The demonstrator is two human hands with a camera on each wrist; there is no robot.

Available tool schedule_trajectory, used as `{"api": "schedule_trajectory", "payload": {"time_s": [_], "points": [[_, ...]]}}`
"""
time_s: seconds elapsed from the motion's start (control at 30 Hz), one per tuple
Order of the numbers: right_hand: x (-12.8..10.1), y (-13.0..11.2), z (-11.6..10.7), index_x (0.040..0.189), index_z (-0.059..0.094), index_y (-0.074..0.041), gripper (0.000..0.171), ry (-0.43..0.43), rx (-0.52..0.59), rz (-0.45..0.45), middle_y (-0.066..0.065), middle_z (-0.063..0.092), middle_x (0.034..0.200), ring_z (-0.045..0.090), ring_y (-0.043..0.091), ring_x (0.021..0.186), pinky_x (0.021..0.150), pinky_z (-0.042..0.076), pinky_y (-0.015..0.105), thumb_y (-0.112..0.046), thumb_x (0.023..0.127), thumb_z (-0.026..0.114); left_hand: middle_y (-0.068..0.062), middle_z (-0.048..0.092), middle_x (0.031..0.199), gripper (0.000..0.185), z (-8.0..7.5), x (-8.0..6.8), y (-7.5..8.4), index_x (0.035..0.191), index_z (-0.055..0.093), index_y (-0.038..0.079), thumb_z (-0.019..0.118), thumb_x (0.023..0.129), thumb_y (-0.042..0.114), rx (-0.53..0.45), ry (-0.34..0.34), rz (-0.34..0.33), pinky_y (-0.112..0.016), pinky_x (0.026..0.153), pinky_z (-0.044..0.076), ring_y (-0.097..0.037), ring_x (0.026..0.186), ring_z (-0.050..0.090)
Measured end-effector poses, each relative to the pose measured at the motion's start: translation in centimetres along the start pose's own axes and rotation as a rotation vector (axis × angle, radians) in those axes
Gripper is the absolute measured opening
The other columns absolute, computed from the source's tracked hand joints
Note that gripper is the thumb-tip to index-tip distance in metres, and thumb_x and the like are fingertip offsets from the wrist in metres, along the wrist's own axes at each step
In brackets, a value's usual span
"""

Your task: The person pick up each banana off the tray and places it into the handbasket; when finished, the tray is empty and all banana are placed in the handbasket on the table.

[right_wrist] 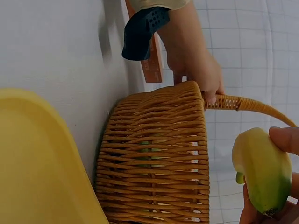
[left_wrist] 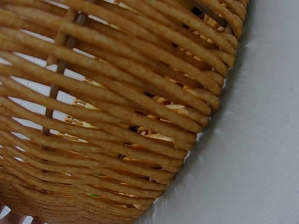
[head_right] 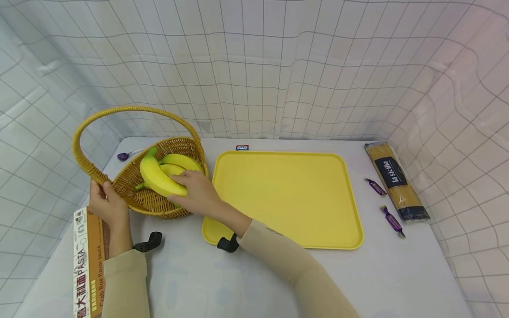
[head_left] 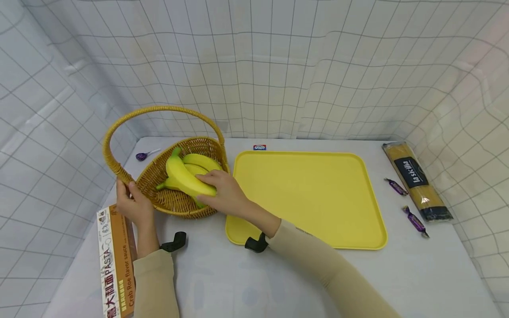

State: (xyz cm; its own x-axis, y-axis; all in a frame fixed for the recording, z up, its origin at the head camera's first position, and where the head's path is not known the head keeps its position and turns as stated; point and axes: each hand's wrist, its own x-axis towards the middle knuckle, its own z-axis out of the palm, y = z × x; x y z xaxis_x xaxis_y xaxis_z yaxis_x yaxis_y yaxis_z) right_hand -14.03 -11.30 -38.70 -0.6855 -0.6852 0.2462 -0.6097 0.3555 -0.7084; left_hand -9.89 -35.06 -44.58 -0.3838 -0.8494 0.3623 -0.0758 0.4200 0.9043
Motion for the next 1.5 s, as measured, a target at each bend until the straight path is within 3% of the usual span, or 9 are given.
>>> {"api": "schedule_trajectory", "payload": {"time_s": [0.33, 0.57, 0.87, 0.97, 1.2, 1.4, 1.5], "points": [[2.9, 0.5, 3.7, 0.140, 0.054, -0.012, 0.056, -0.162, -0.138, -0.035, 0.006, 0.062, 0.130, 0.057, 0.015, 0.117, 0.097, 0.043, 0.022, -0.035, 0.091, 0.068, -0.007, 0.065, 0.116, 0.031, 0.0, -0.1, 0.0, 0.128, 0.062, 0.014, 0.044, 0.104, 0.023, -0.008, -0.006, -0.015, -0.021, 0.088, 0.045, -0.001, 0.100, 0.053], [3.5, 0.7, 4.7, 0.138, 0.056, -0.016, 0.054, -0.210, -0.208, -0.037, 0.001, 0.063, 0.131, 0.058, 0.013, 0.118, 0.095, 0.045, 0.020, -0.038, 0.090, 0.068, 0.007, 0.061, 0.104, 0.030, 0.0, 0.0, -0.4, 0.123, 0.063, 0.010, 0.044, 0.104, 0.024, -0.018, -0.003, 0.002, -0.020, 0.084, 0.043, 0.000, 0.096, 0.052], [3.5, 0.5, 5.0, 0.136, 0.059, -0.024, 0.052, -0.252, -0.312, 0.011, -0.006, 0.063, 0.130, 0.060, 0.010, 0.117, 0.086, 0.049, 0.022, -0.046, 0.089, 0.066, 0.012, 0.054, 0.092, 0.031, 0.2, 0.1, -0.3, 0.115, 0.061, -0.001, 0.045, 0.104, 0.023, -0.034, 0.007, 0.020, -0.018, 0.078, 0.038, -0.001, 0.089, 0.048], [3.5, 0.4, 5.1, 0.135, 0.060, -0.025, 0.052, -0.260, -0.339, 0.031, -0.007, 0.064, 0.130, 0.060, 0.010, 0.116, 0.083, 0.050, 0.022, -0.048, 0.089, 0.066, 0.013, 0.053, 0.091, 0.028, 0.2, 0.0, -0.3, 0.113, 0.062, 0.002, 0.045, 0.104, 0.022, -0.038, 0.011, 0.016, -0.018, 0.078, 0.038, -0.001, 0.089, 0.048], [3.7, 0.4, 5.5, 0.134, 0.060, -0.029, 0.051, -0.283, -0.385, 0.056, -0.011, 0.063, 0.129, 0.060, 0.006, 0.114, 0.076, 0.048, 0.018, -0.051, 0.088, 0.065, -0.003, 0.061, 0.102, 0.028, 0.1, 0.0, -0.2, 0.119, 0.064, 0.009, 0.045, 0.104, 0.023, -0.031, 0.002, 0.001, -0.019, 0.082, 0.042, 0.000, 0.093, 0.050], [3.7, 0.3, 5.6, 0.133, 0.060, -0.032, 0.049, -0.300, -0.410, 0.082, -0.014, 0.063, 0.127, 0.060, 0.004, 0.113, 0.072, 0.046, 0.017, -0.052, 0.089, 0.064, 0.011, 0.056, 0.094, 0.027, 0.1, -0.1, -0.1, 0.116, 0.064, 0.007, 0.045, 0.103, 0.021, -0.047, 0.009, 0.003, -0.018, 0.079, 0.041, -0.001, 0.091, 0.050], [3.7, 0.2, 5.6, 0.133, 0.061, -0.033, 0.047, -0.299, -0.410, 0.096, -0.015, 0.064, 0.125, 0.061, 0.004, 0.109, 0.068, 0.045, 0.017, -0.051, 0.089, 0.064, 0.012, 0.055, 0.093, 0.026, 0.1, -0.1, -0.1, 0.115, 0.064, 0.006, 0.045, 0.103, 0.020, -0.048, 0.010, 0.002, -0.018, 0.079, 0.041, -0.001, 0.091, 0.050]]}}
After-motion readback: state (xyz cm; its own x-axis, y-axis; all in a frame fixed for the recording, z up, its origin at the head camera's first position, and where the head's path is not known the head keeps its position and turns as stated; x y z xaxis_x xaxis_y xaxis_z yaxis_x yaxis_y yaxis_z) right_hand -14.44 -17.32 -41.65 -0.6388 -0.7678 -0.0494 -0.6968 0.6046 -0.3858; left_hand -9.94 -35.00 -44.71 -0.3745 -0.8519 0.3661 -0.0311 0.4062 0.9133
